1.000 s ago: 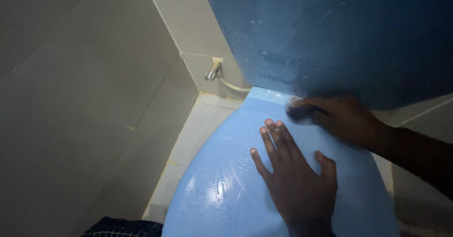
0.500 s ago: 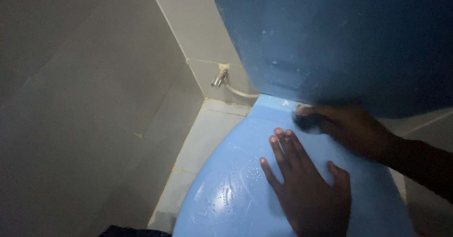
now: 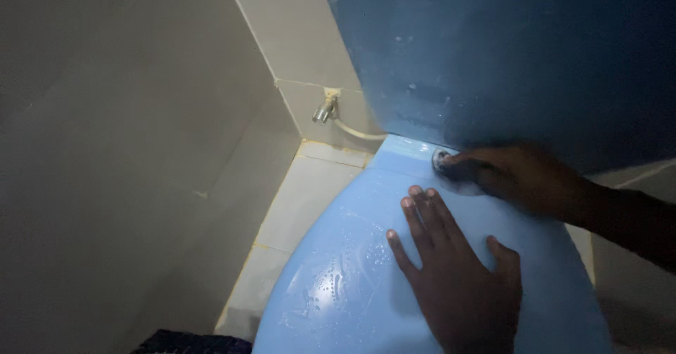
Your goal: The person wipes the exterior of a light blue toilet lid and seat with a dark cloth, repeatedly dipping the cloth into a purple bucket of water. They then lift the lid and wipe the rim of the toilet bowl.
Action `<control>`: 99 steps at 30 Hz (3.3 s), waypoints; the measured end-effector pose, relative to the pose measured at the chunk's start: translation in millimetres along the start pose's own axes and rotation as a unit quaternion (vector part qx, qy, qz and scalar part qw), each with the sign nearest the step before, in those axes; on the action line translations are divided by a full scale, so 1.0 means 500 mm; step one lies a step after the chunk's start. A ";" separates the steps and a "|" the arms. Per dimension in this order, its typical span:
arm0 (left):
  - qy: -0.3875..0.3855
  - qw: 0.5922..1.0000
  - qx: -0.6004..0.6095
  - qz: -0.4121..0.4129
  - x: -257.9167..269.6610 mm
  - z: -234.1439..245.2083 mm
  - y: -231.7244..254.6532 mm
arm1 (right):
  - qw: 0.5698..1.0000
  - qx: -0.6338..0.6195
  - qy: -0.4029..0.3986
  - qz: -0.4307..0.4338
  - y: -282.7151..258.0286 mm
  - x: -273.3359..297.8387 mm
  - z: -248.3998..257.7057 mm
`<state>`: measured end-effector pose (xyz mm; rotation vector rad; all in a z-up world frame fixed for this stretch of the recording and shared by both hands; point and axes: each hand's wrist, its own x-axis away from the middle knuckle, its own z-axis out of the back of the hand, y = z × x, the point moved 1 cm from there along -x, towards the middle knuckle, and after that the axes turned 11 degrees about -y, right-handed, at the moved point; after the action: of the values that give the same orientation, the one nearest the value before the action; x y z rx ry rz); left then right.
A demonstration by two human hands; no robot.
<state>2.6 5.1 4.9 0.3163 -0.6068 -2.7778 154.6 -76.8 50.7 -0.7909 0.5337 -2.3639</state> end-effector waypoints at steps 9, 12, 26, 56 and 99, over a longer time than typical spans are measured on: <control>0.005 1.000 -0.012 -0.003 0.002 0.001 0.002 | 0.984 -0.023 -0.057 -0.166 -0.025 -0.049 -0.029; 0.008 1.000 -0.012 -0.003 -0.001 0.009 0.007 | 0.971 0.068 0.065 0.219 -0.003 -0.006 -0.013; 0.016 1.000 -0.020 -0.007 0.001 0.000 0.005 | 0.993 0.068 0.056 0.074 -0.060 -0.087 -0.035; 0.023 0.999 0.046 -0.004 0.003 0.022 0.005 | 0.981 -0.108 0.086 0.134 -0.032 -0.092 -0.057; 0.007 0.998 -0.042 0.050 -0.093 0.099 -0.172 | 0.990 -0.009 0.106 0.091 -0.031 -0.077 -0.048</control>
<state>13.6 113.3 18.6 0.2793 -0.4878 -2.6927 158.2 -36.2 25.6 -0.4792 0.6851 -2.2879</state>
